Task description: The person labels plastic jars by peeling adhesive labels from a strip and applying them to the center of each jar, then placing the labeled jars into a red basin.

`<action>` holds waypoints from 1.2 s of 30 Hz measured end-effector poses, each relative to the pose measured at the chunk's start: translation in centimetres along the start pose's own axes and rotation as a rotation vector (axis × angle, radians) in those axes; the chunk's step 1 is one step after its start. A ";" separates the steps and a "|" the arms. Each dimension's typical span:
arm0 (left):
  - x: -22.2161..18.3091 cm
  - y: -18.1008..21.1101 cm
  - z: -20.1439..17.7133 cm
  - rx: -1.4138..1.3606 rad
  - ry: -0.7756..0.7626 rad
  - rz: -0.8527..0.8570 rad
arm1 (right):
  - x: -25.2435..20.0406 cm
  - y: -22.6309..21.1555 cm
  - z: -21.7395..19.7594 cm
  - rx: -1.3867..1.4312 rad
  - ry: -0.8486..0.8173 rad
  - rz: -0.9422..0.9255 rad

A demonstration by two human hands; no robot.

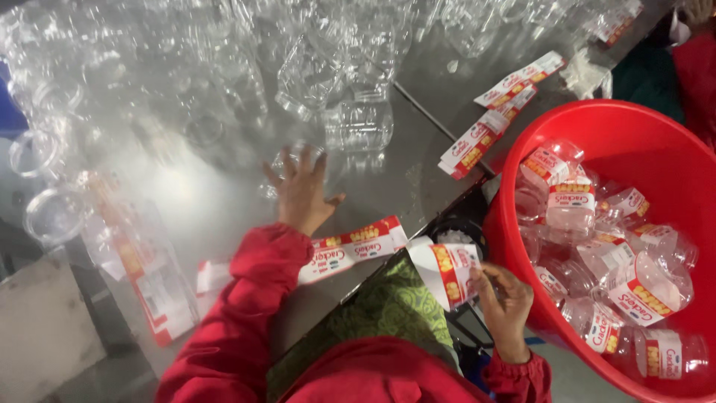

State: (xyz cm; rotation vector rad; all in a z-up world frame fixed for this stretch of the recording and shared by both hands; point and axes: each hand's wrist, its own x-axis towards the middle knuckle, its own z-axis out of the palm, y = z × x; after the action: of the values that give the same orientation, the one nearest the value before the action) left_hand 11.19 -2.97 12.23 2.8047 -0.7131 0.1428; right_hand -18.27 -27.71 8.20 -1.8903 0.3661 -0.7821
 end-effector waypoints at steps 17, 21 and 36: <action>-9.5 -2.0 2.6 -0.705 -0.185 0.097 | 0.3 -0.7 -5.9 -0.199 0.178 0.096; -8.6 -2.3 4.9 -0.654 0.111 0.420 | 1.1 -3.8 -5.1 -0.255 0.065 0.132; -10.9 0.9 2.5 -0.943 -0.922 0.432 | 2.6 -6.6 5.1 -0.072 -0.961 0.214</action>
State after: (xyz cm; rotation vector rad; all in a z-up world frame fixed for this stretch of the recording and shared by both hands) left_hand 1.31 0.60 8.30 1.6665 -1.1450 -1.1458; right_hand -13.59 -22.74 13.58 -2.0165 -0.0202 0.3185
